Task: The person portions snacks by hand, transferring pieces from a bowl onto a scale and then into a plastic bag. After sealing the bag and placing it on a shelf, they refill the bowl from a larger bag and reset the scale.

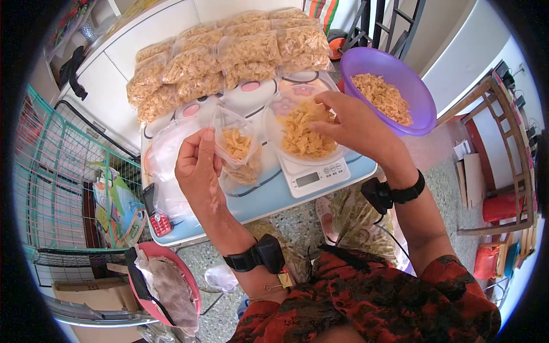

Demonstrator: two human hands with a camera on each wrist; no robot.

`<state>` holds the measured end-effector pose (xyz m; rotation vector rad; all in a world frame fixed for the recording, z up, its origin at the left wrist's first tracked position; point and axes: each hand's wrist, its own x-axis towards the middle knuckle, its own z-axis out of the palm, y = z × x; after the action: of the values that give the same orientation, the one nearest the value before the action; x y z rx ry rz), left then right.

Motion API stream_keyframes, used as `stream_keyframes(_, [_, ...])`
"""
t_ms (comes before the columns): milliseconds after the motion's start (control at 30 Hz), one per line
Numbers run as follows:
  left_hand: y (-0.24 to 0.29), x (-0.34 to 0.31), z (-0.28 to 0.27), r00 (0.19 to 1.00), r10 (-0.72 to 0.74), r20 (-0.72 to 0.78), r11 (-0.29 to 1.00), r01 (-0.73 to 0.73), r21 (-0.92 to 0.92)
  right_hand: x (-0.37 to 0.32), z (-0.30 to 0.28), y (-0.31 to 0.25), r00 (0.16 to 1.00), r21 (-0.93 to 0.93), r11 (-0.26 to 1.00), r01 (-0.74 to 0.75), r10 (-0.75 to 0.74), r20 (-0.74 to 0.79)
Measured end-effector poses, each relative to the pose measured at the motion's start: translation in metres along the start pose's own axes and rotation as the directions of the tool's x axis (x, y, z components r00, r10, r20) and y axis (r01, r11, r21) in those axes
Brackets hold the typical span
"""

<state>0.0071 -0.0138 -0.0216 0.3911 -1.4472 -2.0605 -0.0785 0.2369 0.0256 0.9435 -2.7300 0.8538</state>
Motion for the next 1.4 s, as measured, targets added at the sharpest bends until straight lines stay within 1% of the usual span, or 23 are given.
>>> stream_keyframes(67, [0.000,0.000,0.000,1.000,0.001,0.011,1.000,0.000,-0.004,0.000,0.006,0.002,0.999,-0.080,0.996,0.033,-0.033,0.007])
stream_keyframes(167, [0.000,0.001,-0.001,1.000,-0.008,0.014,1.000,0.008,-0.010,0.002,0.006,-0.006,0.993,-0.111,0.992,0.066,-0.055,0.107])
stream_keyframes(267, [0.000,0.000,-0.001,1.000,-0.017,0.014,1.000,0.018,-0.011,0.005,0.010,-0.007,0.982,-0.191,0.981,-0.008,0.043,0.182])
stream_keyframes(367, [0.001,0.000,-0.001,1.000,-0.023,0.010,1.000,0.023,-0.018,0.009,0.013,0.004,0.992,-0.165,0.979,0.122,-0.123,0.009])
stream_keyframes(467, [0.000,0.001,-0.003,1.000,-0.019,0.003,1.000,0.019,-0.008,0.005,-0.003,-0.007,0.997,0.035,0.999,0.017,-0.014,-0.072])
stream_keyframes(500, [0.000,0.001,-0.003,1.000,-0.016,0.003,1.000,0.016,-0.003,0.006,-0.007,-0.009,0.997,0.164,0.984,-0.066,0.071,-0.024])
stream_keyframes(567, [0.000,0.001,-0.001,1.000,-0.026,0.000,1.000,0.026,-0.016,0.007,-0.014,-0.012,0.972,0.396,0.887,-0.236,0.215,0.098])
stream_keyframes(667, [0.001,0.000,-0.001,0.999,-0.038,-0.002,0.999,0.038,-0.027,0.007,-0.016,-0.012,0.973,0.538,0.810,-0.233,0.198,0.122])
stream_keyframes(767, [-0.001,0.001,-0.002,1.000,-0.031,-0.002,0.999,0.031,-0.020,0.006,-0.012,-0.006,0.960,0.355,0.893,-0.276,0.239,0.144])
stream_keyframes(800, [-0.002,0.001,-0.002,1.000,-0.027,-0.002,1.000,0.027,-0.014,0.005,-0.006,0.001,0.991,0.211,0.969,-0.131,0.125,0.042])
stream_keyframes(833, [-0.002,0.001,-0.002,1.000,-0.028,0.003,1.000,0.028,-0.013,0.005,0.003,0.010,0.999,0.047,0.999,0.009,-0.007,-0.040])
stream_keyframes(867, [-0.001,0.001,-0.002,1.000,-0.028,0.008,1.000,0.028,-0.011,0.006,0.006,0.012,0.984,-0.127,0.982,0.139,-0.152,-0.099])
stream_keyframes(967, [0.000,0.001,-0.002,0.999,-0.032,0.015,0.999,0.032,-0.028,0.005,0.006,0.012,0.998,-0.121,0.991,0.064,-0.065,-0.003])
stream_keyframes(1067, [0.000,0.000,0.000,1.000,-0.022,-0.007,1.000,0.022,-0.010,0.003,0.003,0.008,0.999,-0.032,0.999,-0.013,0.015,0.051])
stream_keyframes(1167, [-0.001,0.000,0.002,1.000,-0.018,-0.019,1.000,0.018,0.002,0.001,-0.001,0.006,0.998,-0.025,1.000,-0.015,0.016,0.060])
stream_keyframes(1267, [0.000,0.000,0.000,1.000,-0.027,-0.007,0.999,0.027,-0.017,-0.002,-0.009,-0.010,0.995,0.005,0.999,-0.032,0.031,0.099])
stream_keyframes(1367, [0.001,0.000,0.001,0.999,-0.037,-0.004,0.999,0.037,-0.016,-0.002,0.000,-0.012,0.998,-0.103,0.995,0.018,-0.012,0.058])
stream_keyframes(1400, [0.002,-0.001,0.002,0.999,-0.040,-0.007,0.999,0.040,-0.010,-0.002,0.004,-0.014,0.999,-0.135,0.991,-0.002,0.008,0.046])
